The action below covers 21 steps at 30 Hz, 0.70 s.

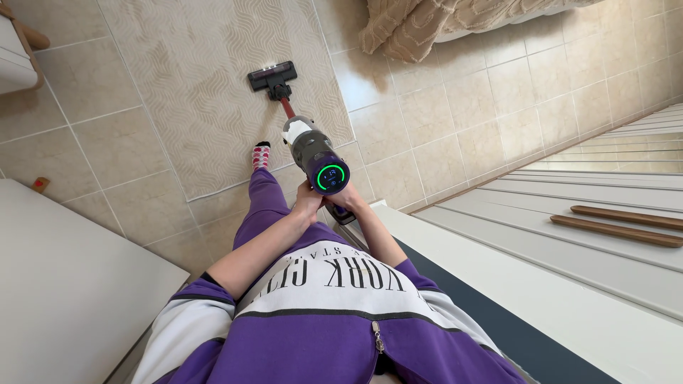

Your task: Vacuuming the floor in a bedroom.

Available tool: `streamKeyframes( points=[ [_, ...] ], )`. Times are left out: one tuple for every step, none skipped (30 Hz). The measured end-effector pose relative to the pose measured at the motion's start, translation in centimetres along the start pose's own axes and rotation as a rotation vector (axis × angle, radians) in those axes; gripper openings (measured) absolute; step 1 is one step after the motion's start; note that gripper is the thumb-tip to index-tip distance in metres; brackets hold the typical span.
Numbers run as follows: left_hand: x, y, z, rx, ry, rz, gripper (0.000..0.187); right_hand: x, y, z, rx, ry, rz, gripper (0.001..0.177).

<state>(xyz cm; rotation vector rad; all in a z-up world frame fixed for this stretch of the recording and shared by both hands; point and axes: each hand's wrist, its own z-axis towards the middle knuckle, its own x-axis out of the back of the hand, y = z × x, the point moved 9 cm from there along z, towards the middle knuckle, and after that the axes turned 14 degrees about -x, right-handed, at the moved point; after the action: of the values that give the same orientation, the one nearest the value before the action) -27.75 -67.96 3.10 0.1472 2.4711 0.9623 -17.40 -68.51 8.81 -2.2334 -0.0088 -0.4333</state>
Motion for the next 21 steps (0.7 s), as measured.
streamKeyframes(
  points=[
    [-0.3, 0.8, 0.5, -0.006, -0.002, -0.002, 0.025, 0.3, -0.7, 0.6, 0.005, 0.002, -0.003, 0.034],
    [-0.5, 1.7, 1.0, -0.014, -0.003, -0.006, 0.026, 0.4, -0.8, 1.4, -0.067, -0.019, -0.037, 0.033],
    [-0.7, 2.5, 1.4, -0.021, -0.001, -0.012, 0.026, 0.3, -0.7, 2.2, -0.140, -0.044, -0.073, 0.032],
    [-0.6, 2.9, 2.2, -0.026, 0.000, -0.015, 0.026, 0.4, -1.4, 2.9, -0.136, -0.045, -0.077, 0.032],
    [-0.4, 3.5, 3.2, -0.038, 0.014, -0.029, 0.026, 0.3, -1.9, 3.9, -0.157, -0.067, -0.023, 0.032],
    [-0.1, 4.1, 4.4, -0.050, 0.027, -0.044, 0.026, 0.2, -2.5, 5.1, -0.178, -0.088, 0.031, 0.033],
    [0.4, 4.7, 5.4, -0.051, 0.032, -0.047, 0.026, -0.1, -3.0, 6.3, -0.176, -0.093, 0.028, 0.033],
    [0.9, 5.3, 6.5, -0.046, 0.043, -0.043, 0.025, -0.4, -3.8, 7.6, -0.145, -0.096, 0.027, 0.033],
    [1.5, 5.8, 7.5, -0.037, 0.055, -0.039, 0.024, -0.6, -4.6, 8.9, -0.117, -0.101, 0.026, 0.032],
    [1.8, 6.9, 8.3, -0.037, 0.061, -0.041, 0.024, -0.8, -5.7, 10.0, -0.118, -0.107, 0.024, 0.032],
    [2.2, 8.1, 9.3, -0.048, 0.067, -0.077, 0.024, -0.8, -7.2, 11.2, -0.083, -0.091, 0.002, 0.035],
    [2.6, 9.6, 10.4, -0.060, 0.073, -0.112, 0.024, -0.9, -8.9, 12.5, -0.047, -0.076, -0.020, 0.038],
    [3.3, 10.6, 11.9, -0.068, 0.079, -0.114, 0.024, -1.2, -9.8, 14.4, -0.039, -0.081, -0.023, 0.038],
    [3.9, 11.7, 13.5, -0.076, 0.087, -0.122, 0.024, -1.2, -11.2, 16.3, 0.002, -0.054, -0.062, 0.041],
    [4.6, 12.9, 15.2, -0.083, 0.093, -0.129, 0.024, -1.4, -12.6, 18.2, 0.044, -0.024, -0.100, 0.045],
    [5.4, 13.9, 17.0, -0.091, 0.096, -0.129, 0.024, -1.8, -13.9, 20.1, 0.052, -0.027, -0.101, 0.045],
    [6.2, 15.2, 19.2, -0.104, 0.102, -0.140, 0.024, -2.0, -15.8, 22.2, 0.108, -0.018, -0.101, 0.052],
    [7.0, 16.6, 21.6, -0.116, 0.107, -0.151, 0.024, -2.1, -17.8, 24.4, 0.164, -0.008, -0.101, 0.059],
    [7.8, 18.2, 23.1, -0.118, 0.111, -0.150, 0.024, -2.6, -19.0, 26.4, 0.166, -0.012, -0.100, 0.059],
    [8.5, 19.8, 24.7, -0.111, 0.117, -0.142, 0.025, -3.2, -19.6, 28.6, 0.098, -0.037, -0.101, 0.056],
    [9.2, 21.8, 26.6, -0.109, 0.118, -0.131, 0.025, -3.7, -20.5, 31.1, 0.036, -0.058, -0.101, 0.054]
  ],
)
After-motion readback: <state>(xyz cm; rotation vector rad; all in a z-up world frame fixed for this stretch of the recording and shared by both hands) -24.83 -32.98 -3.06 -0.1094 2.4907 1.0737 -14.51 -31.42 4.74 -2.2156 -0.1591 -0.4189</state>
